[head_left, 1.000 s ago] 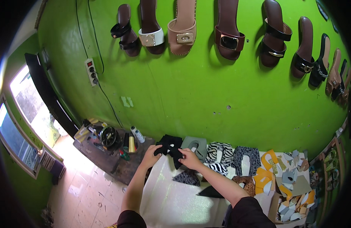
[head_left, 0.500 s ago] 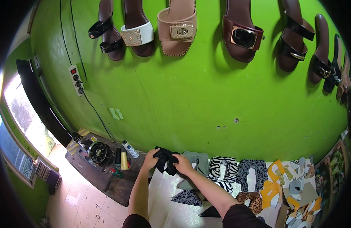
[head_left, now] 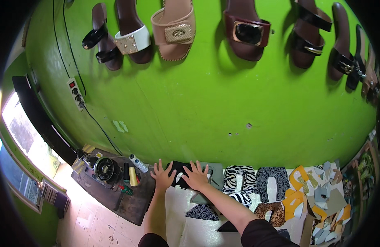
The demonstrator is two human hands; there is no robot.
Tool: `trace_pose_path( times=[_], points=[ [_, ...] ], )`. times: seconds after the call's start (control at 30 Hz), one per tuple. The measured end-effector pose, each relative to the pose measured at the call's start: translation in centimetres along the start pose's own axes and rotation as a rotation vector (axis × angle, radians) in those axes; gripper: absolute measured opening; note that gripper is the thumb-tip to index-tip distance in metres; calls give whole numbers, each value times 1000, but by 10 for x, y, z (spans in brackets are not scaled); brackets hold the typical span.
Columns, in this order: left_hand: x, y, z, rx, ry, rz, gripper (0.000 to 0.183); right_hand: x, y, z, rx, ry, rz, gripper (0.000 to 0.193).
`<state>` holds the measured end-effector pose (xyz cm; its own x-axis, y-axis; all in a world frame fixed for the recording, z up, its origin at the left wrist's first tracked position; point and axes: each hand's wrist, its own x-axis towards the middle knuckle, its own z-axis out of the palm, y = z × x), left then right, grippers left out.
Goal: The person is sorting and organizing various precut leather shoe components on a table.
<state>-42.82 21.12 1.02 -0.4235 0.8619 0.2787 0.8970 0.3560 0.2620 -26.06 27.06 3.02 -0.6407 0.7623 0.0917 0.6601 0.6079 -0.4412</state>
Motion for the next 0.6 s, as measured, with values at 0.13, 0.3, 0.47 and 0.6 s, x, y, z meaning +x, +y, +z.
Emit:
trace_pose_path(
  times=[0.13,0.3,0.47,0.6],
  points=[
    [-21,23,-29,-193,353,-42,40,-42,5,-37,73,129,-55,47],
    [-100,68,-47,-501,631,-161,31,-132,33,-77,159,148,-26,42],
    [-219,152,4,-551,357,-82,23,-217,84,-121,197,205,143,43],
    [-292,227,-12,-638,140,93,24,-279,123,-162,195,352,292,39]
  ],
)
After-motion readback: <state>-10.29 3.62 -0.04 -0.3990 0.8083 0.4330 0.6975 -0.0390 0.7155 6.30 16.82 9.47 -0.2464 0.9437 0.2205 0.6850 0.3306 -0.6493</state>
